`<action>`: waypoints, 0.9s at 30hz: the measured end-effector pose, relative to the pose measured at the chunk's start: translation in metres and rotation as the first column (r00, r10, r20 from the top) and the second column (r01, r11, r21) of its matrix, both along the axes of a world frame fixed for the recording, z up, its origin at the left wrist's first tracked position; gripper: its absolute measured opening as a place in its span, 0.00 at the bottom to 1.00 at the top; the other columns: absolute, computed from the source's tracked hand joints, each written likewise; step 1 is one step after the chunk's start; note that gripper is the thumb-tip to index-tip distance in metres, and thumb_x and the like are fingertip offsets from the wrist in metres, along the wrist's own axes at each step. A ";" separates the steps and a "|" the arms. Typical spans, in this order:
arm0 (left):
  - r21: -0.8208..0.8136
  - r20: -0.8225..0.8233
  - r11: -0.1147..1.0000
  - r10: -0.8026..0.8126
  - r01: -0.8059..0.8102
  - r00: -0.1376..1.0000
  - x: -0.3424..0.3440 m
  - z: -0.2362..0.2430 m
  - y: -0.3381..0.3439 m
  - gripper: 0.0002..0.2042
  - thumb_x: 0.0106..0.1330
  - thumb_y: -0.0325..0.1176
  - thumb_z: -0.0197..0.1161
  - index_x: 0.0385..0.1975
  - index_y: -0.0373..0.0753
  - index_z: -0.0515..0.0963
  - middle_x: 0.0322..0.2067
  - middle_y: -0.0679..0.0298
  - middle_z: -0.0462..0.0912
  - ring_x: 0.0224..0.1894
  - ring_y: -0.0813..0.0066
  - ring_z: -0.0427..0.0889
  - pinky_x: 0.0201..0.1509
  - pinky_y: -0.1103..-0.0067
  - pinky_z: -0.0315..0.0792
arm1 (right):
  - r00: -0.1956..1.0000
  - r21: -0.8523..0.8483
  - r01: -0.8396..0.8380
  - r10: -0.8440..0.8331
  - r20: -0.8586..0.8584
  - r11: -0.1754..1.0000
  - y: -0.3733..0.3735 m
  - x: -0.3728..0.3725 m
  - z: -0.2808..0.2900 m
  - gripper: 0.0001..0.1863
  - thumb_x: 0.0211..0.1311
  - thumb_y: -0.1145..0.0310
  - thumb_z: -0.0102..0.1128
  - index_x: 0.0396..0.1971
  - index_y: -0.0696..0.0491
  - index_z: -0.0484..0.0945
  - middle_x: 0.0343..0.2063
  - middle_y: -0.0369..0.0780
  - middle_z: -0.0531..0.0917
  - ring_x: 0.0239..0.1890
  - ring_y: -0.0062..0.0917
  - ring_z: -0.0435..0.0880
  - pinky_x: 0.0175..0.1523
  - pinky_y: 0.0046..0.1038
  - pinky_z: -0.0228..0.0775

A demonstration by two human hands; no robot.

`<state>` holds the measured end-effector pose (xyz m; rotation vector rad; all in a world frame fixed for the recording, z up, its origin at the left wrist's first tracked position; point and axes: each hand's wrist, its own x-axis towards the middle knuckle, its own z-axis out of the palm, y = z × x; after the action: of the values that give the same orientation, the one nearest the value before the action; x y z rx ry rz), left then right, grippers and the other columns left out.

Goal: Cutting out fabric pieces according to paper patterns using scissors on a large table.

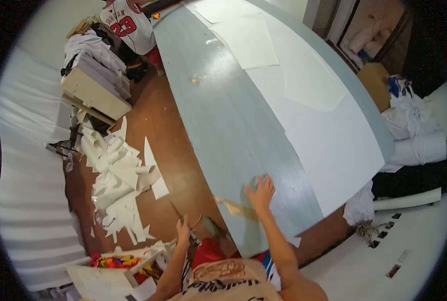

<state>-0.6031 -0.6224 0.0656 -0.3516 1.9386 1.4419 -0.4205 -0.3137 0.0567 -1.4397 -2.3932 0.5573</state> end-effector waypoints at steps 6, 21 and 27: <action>0.063 -0.044 0.994 -0.083 0.085 0.996 -0.172 0.007 -0.020 0.13 0.80 0.44 0.56 0.37 0.42 0.69 0.19 0.71 0.67 0.20 0.81 0.70 0.23 0.79 0.70 | 0.991 0.029 0.121 -0.122 0.046 0.992 -0.005 -0.114 -0.009 0.40 0.61 0.47 0.68 0.67 0.56 0.70 0.72 0.55 0.62 0.75 0.51 0.57 0.73 0.57 0.50; 0.086 -0.262 0.706 -0.664 0.703 0.700 -0.467 0.060 0.322 0.15 0.78 0.44 0.59 0.33 0.40 0.70 0.18 0.69 0.70 0.18 0.79 0.72 0.23 0.78 0.69 | 0.758 0.088 0.645 -0.650 0.054 0.759 0.094 -0.227 -0.006 0.32 0.58 0.54 0.71 0.59 0.57 0.77 0.57 0.47 0.78 0.62 0.44 0.73 0.67 0.48 0.59; 0.120 -0.327 0.668 -0.671 0.734 0.665 -0.575 0.037 0.475 0.14 0.77 0.39 0.60 0.32 0.36 0.72 0.16 0.68 0.69 0.16 0.81 0.71 0.20 0.78 0.67 | 0.816 0.191 0.578 -0.556 -0.158 0.793 0.266 -0.351 0.005 0.28 0.55 0.56 0.73 0.53 0.54 0.80 0.50 0.44 0.81 0.56 0.43 0.77 0.63 0.45 0.65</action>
<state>-1.1782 -0.1478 0.1031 0.6947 1.7429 1.1801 -0.7719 -0.0473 0.0622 -1.8548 -1.7362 0.1770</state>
